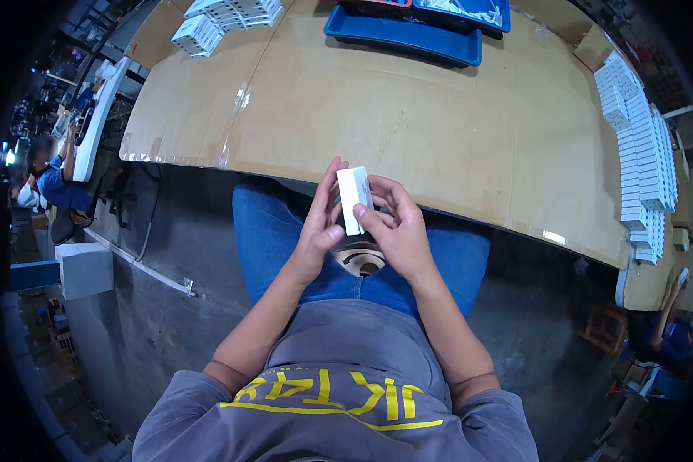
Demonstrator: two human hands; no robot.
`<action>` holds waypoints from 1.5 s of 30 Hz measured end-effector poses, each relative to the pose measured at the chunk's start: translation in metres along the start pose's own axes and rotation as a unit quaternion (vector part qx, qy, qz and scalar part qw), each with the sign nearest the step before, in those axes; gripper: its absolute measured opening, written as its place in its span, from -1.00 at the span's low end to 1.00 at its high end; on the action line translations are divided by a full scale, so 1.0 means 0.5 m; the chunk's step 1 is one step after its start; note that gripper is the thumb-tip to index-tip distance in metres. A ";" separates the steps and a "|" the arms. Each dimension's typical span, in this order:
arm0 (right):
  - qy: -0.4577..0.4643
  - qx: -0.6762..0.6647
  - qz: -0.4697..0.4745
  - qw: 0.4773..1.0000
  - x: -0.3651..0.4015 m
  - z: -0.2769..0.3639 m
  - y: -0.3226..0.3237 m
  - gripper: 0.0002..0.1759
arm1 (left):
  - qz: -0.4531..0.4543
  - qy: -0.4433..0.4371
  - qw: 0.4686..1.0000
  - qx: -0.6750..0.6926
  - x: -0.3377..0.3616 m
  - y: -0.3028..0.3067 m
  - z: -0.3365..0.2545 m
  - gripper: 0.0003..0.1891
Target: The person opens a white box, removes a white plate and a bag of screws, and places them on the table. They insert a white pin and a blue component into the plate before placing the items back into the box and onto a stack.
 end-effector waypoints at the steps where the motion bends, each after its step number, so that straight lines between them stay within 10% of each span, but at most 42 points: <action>1: 0.021 -0.010 -0.010 1.000 0.002 -0.004 -0.005 -0.45 | -0.017 0.027 0.999 -0.002 0.000 -0.005 0.002 -0.04; 8: 0.164 0.252 0.001 0.954 0.013 0.013 -0.055 -0.39 | -0.120 -0.001 0.992 0.027 -0.014 -0.048 -0.005 -0.12; 24: 0.266 0.366 -0.029 0.891 0.037 -0.004 -0.084 -0.48 | -0.134 -0.021 0.991 0.005 -0.006 -0.056 -0.014 -0.08; 33: 0.210 0.286 0.001 0.935 0.027 -0.005 -0.090 -0.46 | -0.138 -0.032 0.990 -0.008 -0.005 -0.031 -0.008 -0.02; 42: -0.138 -0.132 0.024 0.981 0.004 0.003 -0.061 -0.38 | -0.063 -0.112 0.953 -0.273 -0.006 -0.004 -0.026 0.06; 45: -0.051 -0.081 0.011 0.995 0.004 -0.001 -0.071 -0.40 | -0.106 -0.116 0.950 -0.270 -0.003 -0.003 -0.025 0.02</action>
Point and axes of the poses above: each hand's wrist, its own x-axis away from the middle knuckle, its own y-axis out of the back of the hand, z = x × y, the point moved 4 cm from there along -x, towards the middle knuckle, and after that the axes turned 11 degrees about z, right-handed, at the moved point
